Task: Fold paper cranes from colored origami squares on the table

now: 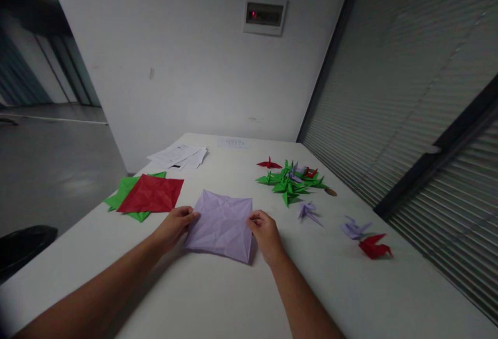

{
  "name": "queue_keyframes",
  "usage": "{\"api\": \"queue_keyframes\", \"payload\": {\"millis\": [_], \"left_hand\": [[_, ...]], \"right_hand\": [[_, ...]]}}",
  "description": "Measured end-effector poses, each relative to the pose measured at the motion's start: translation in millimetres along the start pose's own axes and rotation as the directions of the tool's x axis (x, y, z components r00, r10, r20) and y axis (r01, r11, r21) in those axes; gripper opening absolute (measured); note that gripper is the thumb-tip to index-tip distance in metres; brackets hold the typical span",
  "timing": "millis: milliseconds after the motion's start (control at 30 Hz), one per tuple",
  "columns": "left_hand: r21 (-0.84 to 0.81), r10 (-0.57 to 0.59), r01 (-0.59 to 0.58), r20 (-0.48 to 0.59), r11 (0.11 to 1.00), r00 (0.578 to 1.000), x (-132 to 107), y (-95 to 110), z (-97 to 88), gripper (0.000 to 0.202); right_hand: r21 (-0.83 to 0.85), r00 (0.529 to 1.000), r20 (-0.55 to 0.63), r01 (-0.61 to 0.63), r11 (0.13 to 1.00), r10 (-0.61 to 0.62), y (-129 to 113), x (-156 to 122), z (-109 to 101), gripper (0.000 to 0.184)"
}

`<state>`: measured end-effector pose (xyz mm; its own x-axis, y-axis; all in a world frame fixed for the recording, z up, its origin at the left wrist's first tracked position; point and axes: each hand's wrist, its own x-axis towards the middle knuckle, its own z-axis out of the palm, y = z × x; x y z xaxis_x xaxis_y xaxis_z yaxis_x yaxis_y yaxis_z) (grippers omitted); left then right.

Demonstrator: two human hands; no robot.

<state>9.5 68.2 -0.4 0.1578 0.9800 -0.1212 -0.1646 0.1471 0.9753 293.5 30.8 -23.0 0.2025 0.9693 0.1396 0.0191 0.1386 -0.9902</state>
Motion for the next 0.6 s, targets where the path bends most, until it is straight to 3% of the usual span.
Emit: {"api": "queue_keyframes", "payload": {"millis": [333, 600], "left_hand": [[0.02, 0.027, -0.027, 0.002, 0.999, 1.0, 1.6, -2.0, -2.0, 0.047], [0.03, 0.049, -0.048, -0.025, 0.998, 0.998, 2.5, 0.9, -1.9, 0.047]], "right_hand": [[-0.008, 0.999, -0.035, 0.004, 1.0, -0.004, 5.4, 2.4, -1.5, 0.041], [-0.001, 1.0, -0.024, 0.016, 1.0, -0.016, -3.3, -1.1, -0.1, 0.045]]}}
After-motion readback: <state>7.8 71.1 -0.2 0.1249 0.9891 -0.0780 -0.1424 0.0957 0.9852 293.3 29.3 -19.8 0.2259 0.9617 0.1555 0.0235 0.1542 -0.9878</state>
